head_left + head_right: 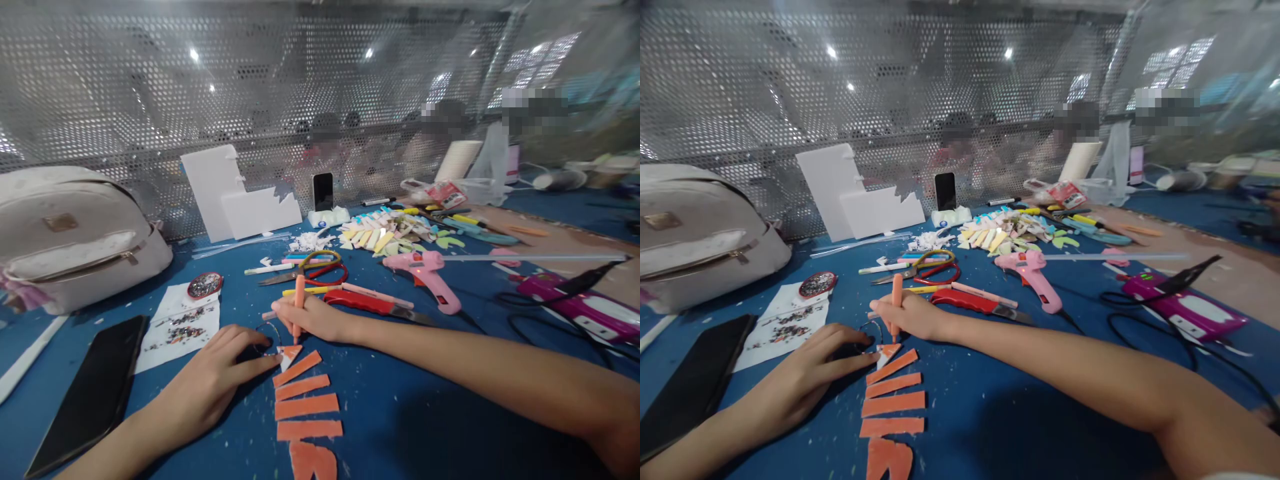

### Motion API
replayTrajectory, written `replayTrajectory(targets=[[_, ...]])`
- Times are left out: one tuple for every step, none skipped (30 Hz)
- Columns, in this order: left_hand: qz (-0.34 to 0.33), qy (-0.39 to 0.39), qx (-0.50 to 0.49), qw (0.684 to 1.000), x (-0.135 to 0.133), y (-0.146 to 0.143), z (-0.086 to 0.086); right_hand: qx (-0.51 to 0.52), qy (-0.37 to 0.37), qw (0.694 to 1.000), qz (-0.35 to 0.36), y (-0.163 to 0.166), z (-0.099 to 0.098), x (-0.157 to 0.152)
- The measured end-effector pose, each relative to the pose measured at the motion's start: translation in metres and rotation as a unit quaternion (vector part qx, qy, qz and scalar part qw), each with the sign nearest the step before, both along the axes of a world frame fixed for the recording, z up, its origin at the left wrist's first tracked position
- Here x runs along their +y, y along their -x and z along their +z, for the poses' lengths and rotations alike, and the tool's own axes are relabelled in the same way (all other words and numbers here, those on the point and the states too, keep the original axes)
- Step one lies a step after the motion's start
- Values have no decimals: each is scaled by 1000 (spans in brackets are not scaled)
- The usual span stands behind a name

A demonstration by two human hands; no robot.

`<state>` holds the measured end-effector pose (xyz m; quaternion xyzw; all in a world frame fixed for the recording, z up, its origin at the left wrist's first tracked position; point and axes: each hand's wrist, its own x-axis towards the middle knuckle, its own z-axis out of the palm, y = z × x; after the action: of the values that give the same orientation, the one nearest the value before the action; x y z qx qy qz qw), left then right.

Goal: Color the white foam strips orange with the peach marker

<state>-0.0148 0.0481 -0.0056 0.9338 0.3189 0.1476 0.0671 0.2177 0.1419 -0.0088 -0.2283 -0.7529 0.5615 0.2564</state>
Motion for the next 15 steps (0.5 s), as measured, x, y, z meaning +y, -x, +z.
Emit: replayTrajectory(targets=[[0, 1, 0, 1000, 0, 0, 0, 1, 1, 1000, 3, 0, 0, 0], [0, 2, 1, 1000, 0, 0, 0, 2, 1, 1000, 5, 0, 0, 0], [0, 3, 2, 1000, 0, 0, 0, 5, 1, 1000, 5, 0, 0, 0], [0, 3, 2, 1000, 0, 0, 0, 7, 0, 1000, 3, 0, 0, 0], [-1, 4, 3, 1000, 0, 0, 0, 9, -1, 1000, 0, 0, 1, 0], [-2, 4, 3, 1000, 0, 0, 0, 10, -2, 1000, -1, 0, 1, 0], [-2, 4, 3, 1000, 0, 0, 0, 10, -2, 1000, -1, 0, 1, -1], [-2, 3, 2, 1000, 0, -1, 0, 10, -2, 1000, 2, 0, 2, -1], [-2, 3, 2, 1000, 0, -1, 0, 11, -1, 1000, 6, 0, 2, -2], [-2, 3, 3, 1000, 0, -1, 0, 11, 0, 1000, 8, 0, 2, -2], [-2, 3, 3, 1000, 0, -1, 0, 12, 0, 1000, 8, 0, 2, -2], [-1, 3, 3, 1000, 0, -1, 0, 13, -1, 1000, 5, 0, 2, -2], [-2, 3, 3, 1000, 0, -1, 0, 13, -3, 1000, 1, 0, 2, -2], [-1, 4, 4, 1000, 1, -1, 0, 13, -4, 1000, -3, 0, 2, -2], [-1, 5, 5, 1000, 1, 0, 0, 11, -5, 1000, -4, 0, 1, -2]])
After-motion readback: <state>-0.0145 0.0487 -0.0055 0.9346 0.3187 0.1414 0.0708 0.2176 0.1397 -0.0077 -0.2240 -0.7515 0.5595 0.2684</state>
